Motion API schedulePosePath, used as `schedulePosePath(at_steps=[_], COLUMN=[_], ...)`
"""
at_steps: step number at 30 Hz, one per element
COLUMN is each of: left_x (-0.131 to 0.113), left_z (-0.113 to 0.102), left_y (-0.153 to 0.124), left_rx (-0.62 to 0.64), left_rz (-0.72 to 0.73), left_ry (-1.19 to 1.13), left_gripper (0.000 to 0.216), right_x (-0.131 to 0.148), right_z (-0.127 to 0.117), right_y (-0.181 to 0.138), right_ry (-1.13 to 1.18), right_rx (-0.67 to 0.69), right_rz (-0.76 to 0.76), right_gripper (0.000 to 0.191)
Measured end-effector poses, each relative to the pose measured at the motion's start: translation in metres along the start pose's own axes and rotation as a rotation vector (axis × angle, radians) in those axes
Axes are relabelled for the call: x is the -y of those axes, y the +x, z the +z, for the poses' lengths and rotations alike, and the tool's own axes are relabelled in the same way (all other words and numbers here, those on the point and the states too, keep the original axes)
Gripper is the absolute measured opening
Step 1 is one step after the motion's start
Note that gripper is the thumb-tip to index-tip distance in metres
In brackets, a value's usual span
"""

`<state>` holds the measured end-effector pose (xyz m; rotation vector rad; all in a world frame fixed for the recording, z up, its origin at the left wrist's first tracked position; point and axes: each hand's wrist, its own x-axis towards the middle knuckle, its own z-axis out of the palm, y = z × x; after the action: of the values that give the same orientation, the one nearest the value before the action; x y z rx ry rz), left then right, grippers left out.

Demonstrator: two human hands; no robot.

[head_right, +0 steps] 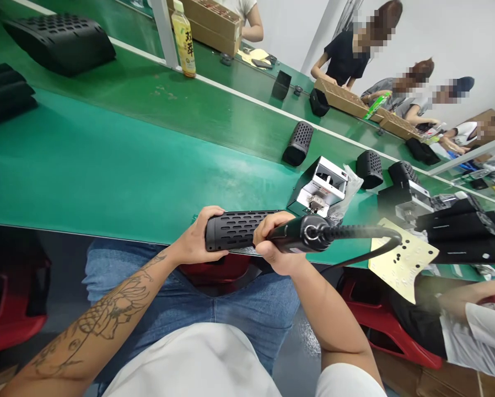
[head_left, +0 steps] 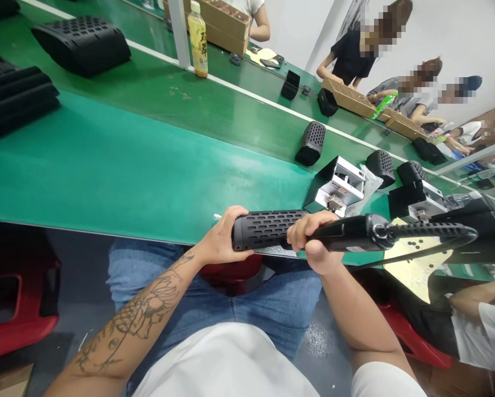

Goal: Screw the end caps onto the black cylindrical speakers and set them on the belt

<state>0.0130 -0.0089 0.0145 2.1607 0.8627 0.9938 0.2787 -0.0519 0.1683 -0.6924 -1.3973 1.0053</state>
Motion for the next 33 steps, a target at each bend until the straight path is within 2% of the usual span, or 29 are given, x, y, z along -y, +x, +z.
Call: schedulePosePath(at_steps=[4, 11, 16, 18, 19, 22, 23, 25, 27, 29, 31, 33], left_x=[0.000, 0.002, 0.006, 0.007, 0.007, 0.007, 0.007, 0.007, 0.009, 0.010, 0.012, 0.013], left_z=[-0.001, 0.000, 0.002, 0.002, 0.003, 0.003, 0.003, 0.004, 0.005, 0.006, 0.007, 0.008], left_y=[-0.001, -0.003, -0.004, -0.004, -0.005, -0.005, -0.005, -0.005, -0.005, -0.005, -0.005, -0.005], left_rx=[-0.009, -0.035, -0.055, -0.050, -0.051, -0.063, -0.064, -0.062, -0.071, -0.092, -0.104, -0.098], left_rz=[-0.013, 0.012, 0.028, 0.015, 0.015, 0.035, 0.039, 0.038, 0.043, 0.065, 0.080, 0.074], left_ry=[0.003, 0.000, -0.017, -0.015, -0.013, -0.015, -0.016, -0.018, -0.024, -0.040, -0.053, -0.053], left_gripper=[0.115, 0.110, 0.110, 0.111, 0.112, 0.112, 0.112, 0.112, 0.112, 0.113, 0.113, 0.114], right_x=[-0.009, -0.017, -0.003, 0.008, 0.012, 0.012, 0.007, -0.007, -0.024, -0.036, -0.039, -0.031], right_z=[-0.005, -0.004, -0.005, -0.020, -0.033, -0.089, -0.110, -0.149, -0.176, -0.188, -0.186, -0.175], right_y=[-0.004, -0.007, -0.002, 0.009, 0.016, 0.044, 0.053, 0.066, 0.072, 0.072, 0.068, 0.062], right_ry=[-0.013, 0.034, 0.061, 0.000, -0.056, -0.283, -0.354, -0.425, -0.407, -0.366, -0.359, -0.372], right_rx=[0.062, 0.052, 0.027, -0.050, -0.132, -0.492, -0.590, -0.690, -0.692, -0.685, -0.681, -0.672], right_rz=[0.052, 0.054, -0.011, -0.052, -0.081, -0.220, -0.270, -0.326, -0.310, -0.308, -0.311, -0.300], right_gripper=[0.065, 0.067, 0.059, 0.056, 0.054, 0.042, 0.044, 0.048, 0.052, 0.058, 0.062, 0.062])
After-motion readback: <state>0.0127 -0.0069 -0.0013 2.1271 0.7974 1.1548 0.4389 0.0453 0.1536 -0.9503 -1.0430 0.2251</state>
